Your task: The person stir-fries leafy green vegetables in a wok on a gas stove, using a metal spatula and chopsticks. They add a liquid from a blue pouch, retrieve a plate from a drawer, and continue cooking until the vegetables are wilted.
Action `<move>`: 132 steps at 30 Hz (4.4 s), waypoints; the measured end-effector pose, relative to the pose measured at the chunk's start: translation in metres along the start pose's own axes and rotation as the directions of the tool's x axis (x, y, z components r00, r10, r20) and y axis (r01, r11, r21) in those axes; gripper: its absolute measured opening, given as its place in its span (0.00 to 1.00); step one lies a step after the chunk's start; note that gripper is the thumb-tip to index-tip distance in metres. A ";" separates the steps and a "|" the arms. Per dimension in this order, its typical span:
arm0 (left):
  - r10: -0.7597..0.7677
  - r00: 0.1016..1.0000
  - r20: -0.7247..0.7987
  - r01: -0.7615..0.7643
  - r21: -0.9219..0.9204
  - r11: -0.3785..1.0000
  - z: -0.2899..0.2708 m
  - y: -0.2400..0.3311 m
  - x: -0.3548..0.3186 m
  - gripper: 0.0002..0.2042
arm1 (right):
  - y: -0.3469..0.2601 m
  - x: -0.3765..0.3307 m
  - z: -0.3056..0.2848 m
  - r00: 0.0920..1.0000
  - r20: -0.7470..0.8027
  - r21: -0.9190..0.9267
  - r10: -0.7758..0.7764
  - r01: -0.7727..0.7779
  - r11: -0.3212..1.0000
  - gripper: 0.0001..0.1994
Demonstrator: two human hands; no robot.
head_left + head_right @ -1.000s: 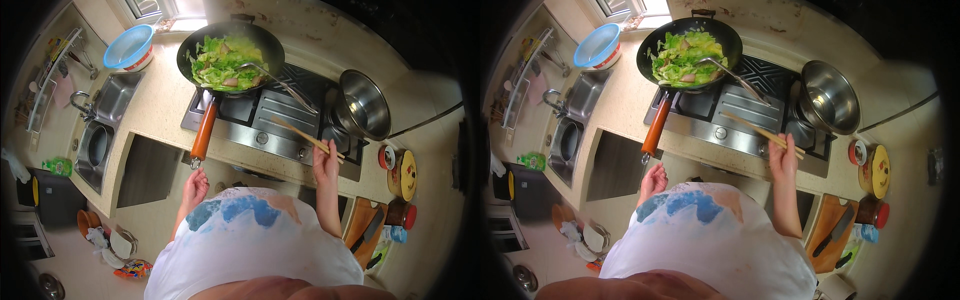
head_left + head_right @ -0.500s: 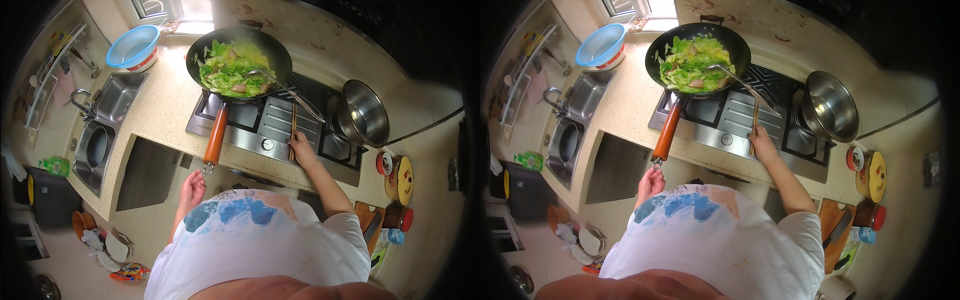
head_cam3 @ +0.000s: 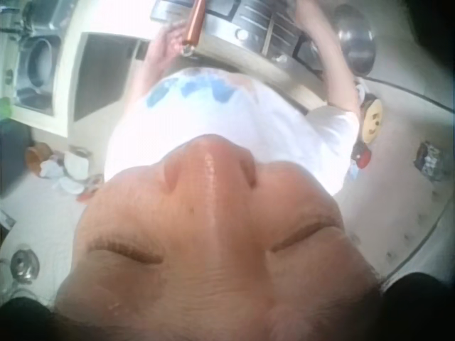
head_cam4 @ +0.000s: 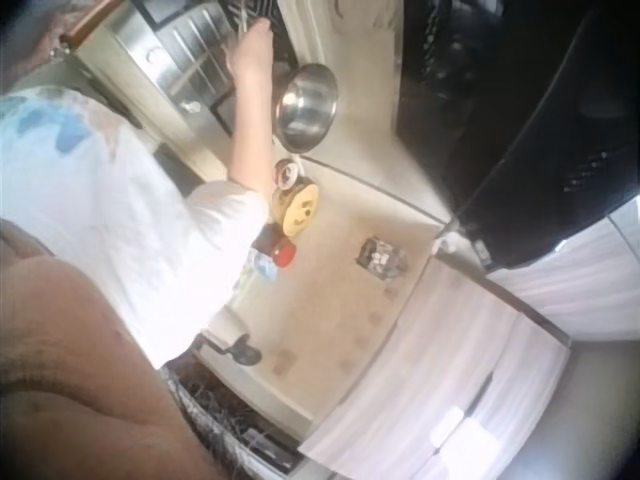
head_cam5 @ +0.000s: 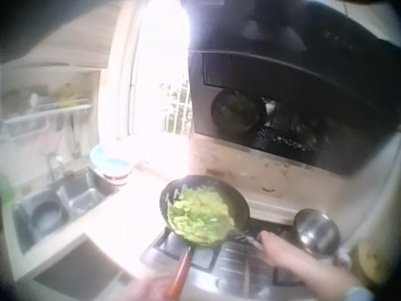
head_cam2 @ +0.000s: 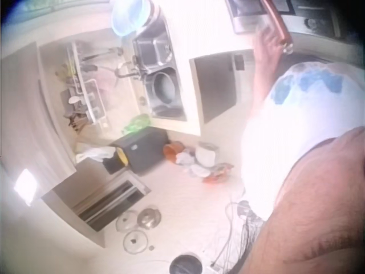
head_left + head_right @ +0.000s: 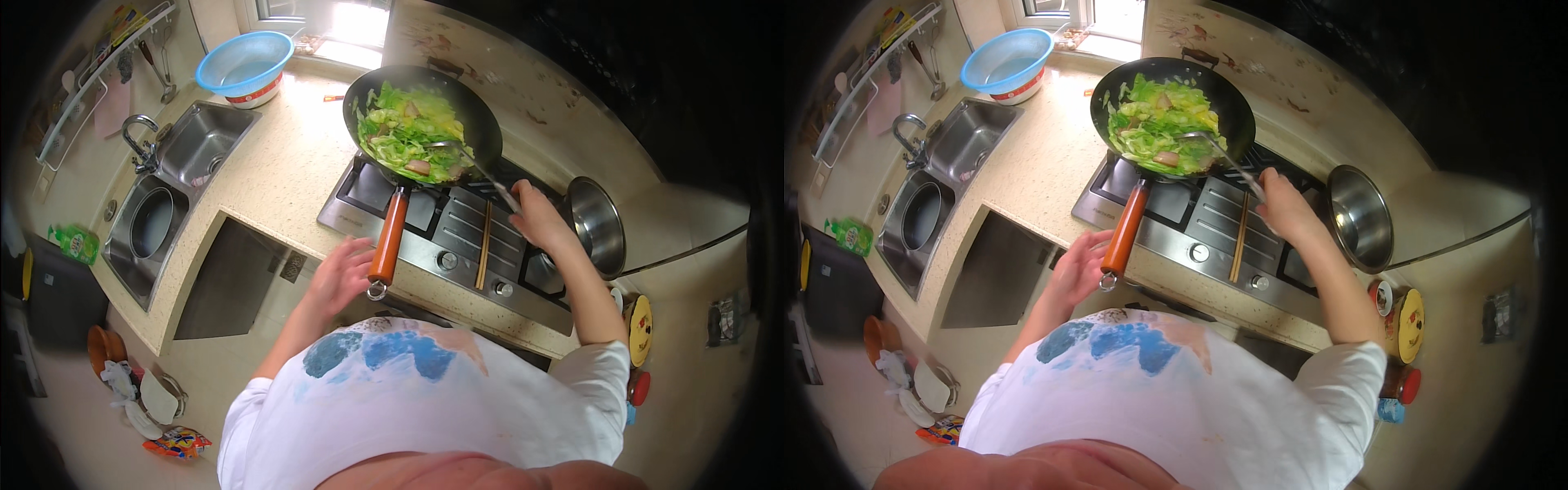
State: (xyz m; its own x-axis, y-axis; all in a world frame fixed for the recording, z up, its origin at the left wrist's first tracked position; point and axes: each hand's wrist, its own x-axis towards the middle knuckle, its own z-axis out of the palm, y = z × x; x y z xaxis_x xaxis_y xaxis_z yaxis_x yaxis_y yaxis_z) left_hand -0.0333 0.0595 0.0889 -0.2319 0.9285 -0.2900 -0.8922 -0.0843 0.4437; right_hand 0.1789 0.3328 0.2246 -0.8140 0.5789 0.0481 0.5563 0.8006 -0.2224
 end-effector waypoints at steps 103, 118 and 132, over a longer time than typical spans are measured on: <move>-0.196 0.967 0.165 0.193 0.035 0.981 0.047 0.009 0.035 0.09 | -0.134 0.064 -0.081 0.976 0.089 -0.698 -0.196 0.202 0.687 0.08; -0.170 0.977 0.126 0.165 0.044 0.985 0.042 0.007 0.037 0.10 | -0.004 0.172 -0.036 0.910 0.108 -0.297 0.400 -0.354 0.887 0.14; -0.186 0.974 0.126 0.178 0.075 0.981 0.047 0.012 0.033 0.10 | -0.124 0.034 -0.126 0.993 -0.054 -0.490 -0.106 0.066 0.869 0.08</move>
State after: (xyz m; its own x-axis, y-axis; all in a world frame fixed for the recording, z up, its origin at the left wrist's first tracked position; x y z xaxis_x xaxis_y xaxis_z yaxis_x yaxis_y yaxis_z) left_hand -0.0331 0.1066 0.1247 -0.0110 0.9659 -0.2585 -0.8875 0.1097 0.4477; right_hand 0.1031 0.2731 0.3763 -0.8581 0.4982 0.1243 0.5117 0.8098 0.2870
